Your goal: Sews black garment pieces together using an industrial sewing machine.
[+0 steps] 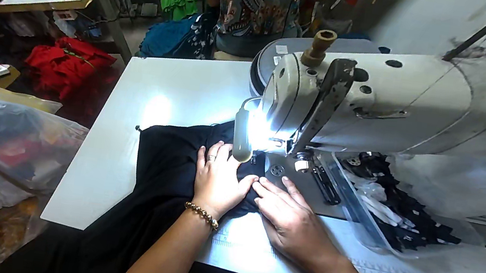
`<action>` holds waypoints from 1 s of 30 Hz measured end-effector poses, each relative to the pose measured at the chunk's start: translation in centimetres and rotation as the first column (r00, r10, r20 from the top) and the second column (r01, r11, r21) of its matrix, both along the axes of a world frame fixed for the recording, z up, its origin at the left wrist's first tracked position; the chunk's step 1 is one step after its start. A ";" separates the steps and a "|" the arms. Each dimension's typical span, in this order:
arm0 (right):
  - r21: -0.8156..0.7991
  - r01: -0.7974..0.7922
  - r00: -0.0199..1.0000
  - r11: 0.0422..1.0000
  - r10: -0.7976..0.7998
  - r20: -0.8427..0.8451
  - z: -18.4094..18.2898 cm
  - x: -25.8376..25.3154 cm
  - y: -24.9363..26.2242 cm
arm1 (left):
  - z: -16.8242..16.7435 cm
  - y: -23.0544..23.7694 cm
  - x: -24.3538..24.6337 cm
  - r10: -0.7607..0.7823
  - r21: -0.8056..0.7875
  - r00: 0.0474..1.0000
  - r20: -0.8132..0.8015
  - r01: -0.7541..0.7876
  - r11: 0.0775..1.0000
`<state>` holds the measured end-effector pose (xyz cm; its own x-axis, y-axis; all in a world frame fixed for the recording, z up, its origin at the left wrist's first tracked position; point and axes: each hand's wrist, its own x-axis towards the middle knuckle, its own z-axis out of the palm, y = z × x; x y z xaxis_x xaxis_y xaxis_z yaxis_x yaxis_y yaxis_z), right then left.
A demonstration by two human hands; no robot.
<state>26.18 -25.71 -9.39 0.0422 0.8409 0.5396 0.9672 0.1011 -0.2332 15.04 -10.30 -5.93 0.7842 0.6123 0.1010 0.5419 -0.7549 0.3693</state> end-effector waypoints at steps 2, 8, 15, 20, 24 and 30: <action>-0.002 -0.002 1.000 1.000 0.002 0.017 0.0 0.0 -0.1 | -0.1 0.0 0.0 0.000 -0.004 1.000 -0.017 0.000 1.000; 0.030 -0.021 0.999 0.999 0.020 0.034 -0.3 -0.1 -0.6 | -0.1 -0.6 -0.8 -0.020 0.017 1.000 -0.009 0.020 1.000; 0.038 -0.021 0.999 0.999 0.020 0.029 -0.3 -0.2 -1.0 | -0.2 -1.0 -0.6 -0.012 0.014 0.999 -0.035 0.013 1.000; 0.033 -0.015 0.999 0.999 0.014 0.030 -0.3 -0.2 -1.1 | -0.1 -1.0 -0.5 -0.008 -0.002 0.998 -0.056 0.008 1.000; 0.005 -0.015 0.999 1.000 0.015 0.031 -0.1 -0.3 -0.9 | -0.1 -0.7 -0.7 -0.025 0.007 0.999 -0.028 0.025 1.000; -0.016 -0.001 0.999 1.000 0.001 0.039 0.2 -0.2 -0.4 | 0.0 -0.1 -0.3 -0.020 -0.008 0.999 -0.036 0.019 1.000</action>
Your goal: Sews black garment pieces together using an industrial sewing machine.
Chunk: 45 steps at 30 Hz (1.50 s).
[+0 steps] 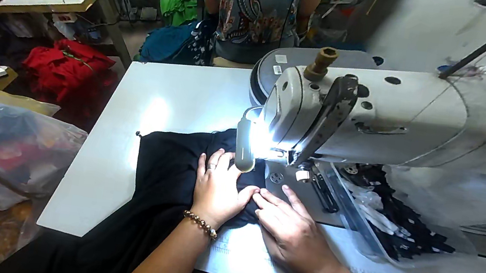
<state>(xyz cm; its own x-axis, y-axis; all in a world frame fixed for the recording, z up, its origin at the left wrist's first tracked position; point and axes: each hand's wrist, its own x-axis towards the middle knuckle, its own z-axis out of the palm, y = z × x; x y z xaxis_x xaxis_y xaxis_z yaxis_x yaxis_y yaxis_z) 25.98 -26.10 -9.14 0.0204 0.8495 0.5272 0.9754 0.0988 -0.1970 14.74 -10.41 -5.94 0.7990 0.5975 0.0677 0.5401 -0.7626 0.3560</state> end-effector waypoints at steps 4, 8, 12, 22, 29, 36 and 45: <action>0.012 0.026 0.998 1.000 -0.025 -0.049 0.1 0.2 0.9 | 0.1 0.3 0.4 0.021 -0.013 0.999 0.027 -0.020 1.000; -0.012 0.062 0.996 0.998 -0.062 -0.058 0.2 -0.2 1.6 | 0.6 1.3 -0.3 -0.104 -0.003 0.995 0.001 0.104 0.995; -0.040 0.181 0.954 0.983 -0.185 -0.234 0.7 -1.9 0.5 | 2.6 3.8 -3.3 -0.344 0.192 0.938 -0.047 0.346 0.918; -0.199 -0.396 -0.201 0.896 -0.296 -0.934 5.2 -10.8 11.1 | 12.0 6.2 -7.3 -0.209 0.051 0.879 -0.429 0.255 0.966; -0.262 -0.545 0.120 0.796 -0.236 -0.964 5.0 -9.0 8.6 | 13.0 5.3 -6.2 -0.205 -0.006 0.863 -0.462 0.228 0.974; 0.080 0.137 0.952 0.987 -0.109 -0.286 3.0 -1.7 3.7 | 9.9 3.7 -8.1 -0.493 0.147 0.846 -0.206 0.524 0.839; 0.041 -0.180 0.981 0.983 0.176 0.087 1.7 -0.7 4.9 | 9.4 -1.2 -8.4 -0.753 0.105 0.653 -0.084 0.757 0.645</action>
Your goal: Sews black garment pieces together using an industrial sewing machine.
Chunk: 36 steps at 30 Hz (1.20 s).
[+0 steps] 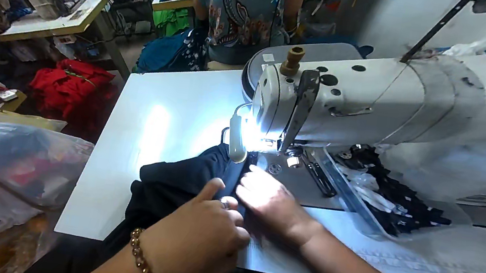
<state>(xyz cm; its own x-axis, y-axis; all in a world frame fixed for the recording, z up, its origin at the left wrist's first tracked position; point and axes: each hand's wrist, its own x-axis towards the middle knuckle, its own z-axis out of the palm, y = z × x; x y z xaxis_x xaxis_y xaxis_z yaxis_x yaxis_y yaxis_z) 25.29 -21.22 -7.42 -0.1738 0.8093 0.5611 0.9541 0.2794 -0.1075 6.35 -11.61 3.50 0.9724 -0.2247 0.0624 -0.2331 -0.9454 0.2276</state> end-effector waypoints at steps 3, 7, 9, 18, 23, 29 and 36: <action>0.011 0.066 0.997 0.998 -0.066 -0.038 -0.5 -1.5 -2.3 | -1.8 0.0 1.5 0.083 -0.209 0.988 0.127 -0.055 0.976; 0.006 0.165 0.982 0.986 -0.163 -0.091 -1.4 -4.0 -6.1 | -6.0 -0.1 3.6 0.375 -0.247 0.927 0.026 -0.358 0.901; -0.003 0.159 0.985 0.987 -0.159 -0.073 -1.8 -4.2 -7.4 | -8.4 -0.7 4.0 0.502 -0.093 0.863 -0.058 -0.506 0.858; -0.014 0.137 0.985 0.990 -0.138 -0.105 -2.0 -3.0 -9.3 | -10.3 -3.8 4.0 0.660 0.006 0.751 0.020 -0.660 0.751; -0.009 0.157 0.979 0.988 -0.157 -0.129 -2.3 -2.8 -8.5 | -10.0 -3.0 4.6 0.660 -0.007 0.751 -0.015 -0.660 0.751; 0.002 0.189 0.971 0.982 -0.187 -0.147 -2.4 -2.6 -7.7 | -9.8 -1.9 5.3 0.662 -0.024 0.749 -0.041 -0.663 0.749; -0.010 0.217 0.965 0.976 -0.216 -0.148 -2.5 -1.8 -6.3 | -9.4 -0.7 6.5 0.666 -0.017 0.741 -0.087 -0.669 0.743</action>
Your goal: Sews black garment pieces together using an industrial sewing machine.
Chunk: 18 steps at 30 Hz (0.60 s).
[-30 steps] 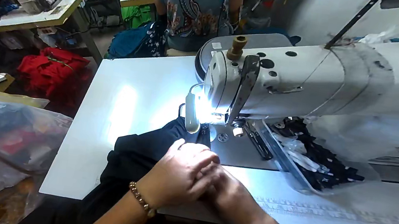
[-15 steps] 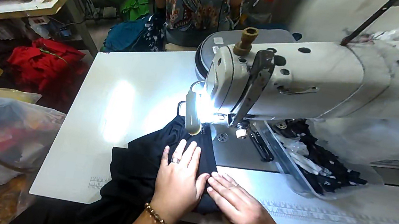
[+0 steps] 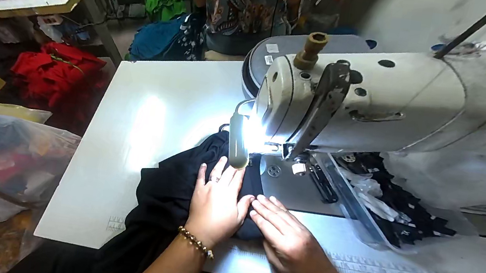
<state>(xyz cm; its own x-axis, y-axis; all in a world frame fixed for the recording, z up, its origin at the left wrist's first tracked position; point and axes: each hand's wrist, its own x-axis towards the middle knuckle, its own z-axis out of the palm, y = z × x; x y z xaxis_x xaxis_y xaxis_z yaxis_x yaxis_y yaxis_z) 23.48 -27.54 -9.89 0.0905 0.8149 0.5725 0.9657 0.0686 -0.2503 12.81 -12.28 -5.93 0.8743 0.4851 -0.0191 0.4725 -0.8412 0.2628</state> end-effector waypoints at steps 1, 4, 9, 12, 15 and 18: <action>0.006 0.006 1.000 1.000 -0.006 -0.001 0.0 0.1 0.3 | 0.1 0.2 0.2 0.000 -0.004 1.000 -0.017 0.000 1.000; 0.006 0.024 1.000 1.000 -0.024 -0.006 -0.1 0.2 1.1 | 0.3 0.9 0.7 -0.002 -0.012 1.000 -0.027 0.001 1.000; 0.016 0.049 0.998 0.999 -0.049 -0.031 0.1 0.8 3.5 | 0.5 2.9 1.9 -0.029 -0.072 1.000 -0.012 0.028 0.997; 0.002 0.049 0.996 0.999 -0.048 -0.071 0.2 1.3 4.3 | 1.1 3.6 0.7 -0.116 -0.023 0.993 0.034 0.117 0.993; 0.007 0.045 0.996 0.999 -0.044 -0.073 0.1 1.7 4.7 | 2.0 4.1 -2.4 -0.289 0.177 0.938 0.190 0.257 0.950; 0.015 0.043 0.999 0.999 -0.043 -0.033 0.0 2.0 4.9 | 3.9 3.2 -5.1 -0.479 0.200 0.838 0.262 0.439 0.876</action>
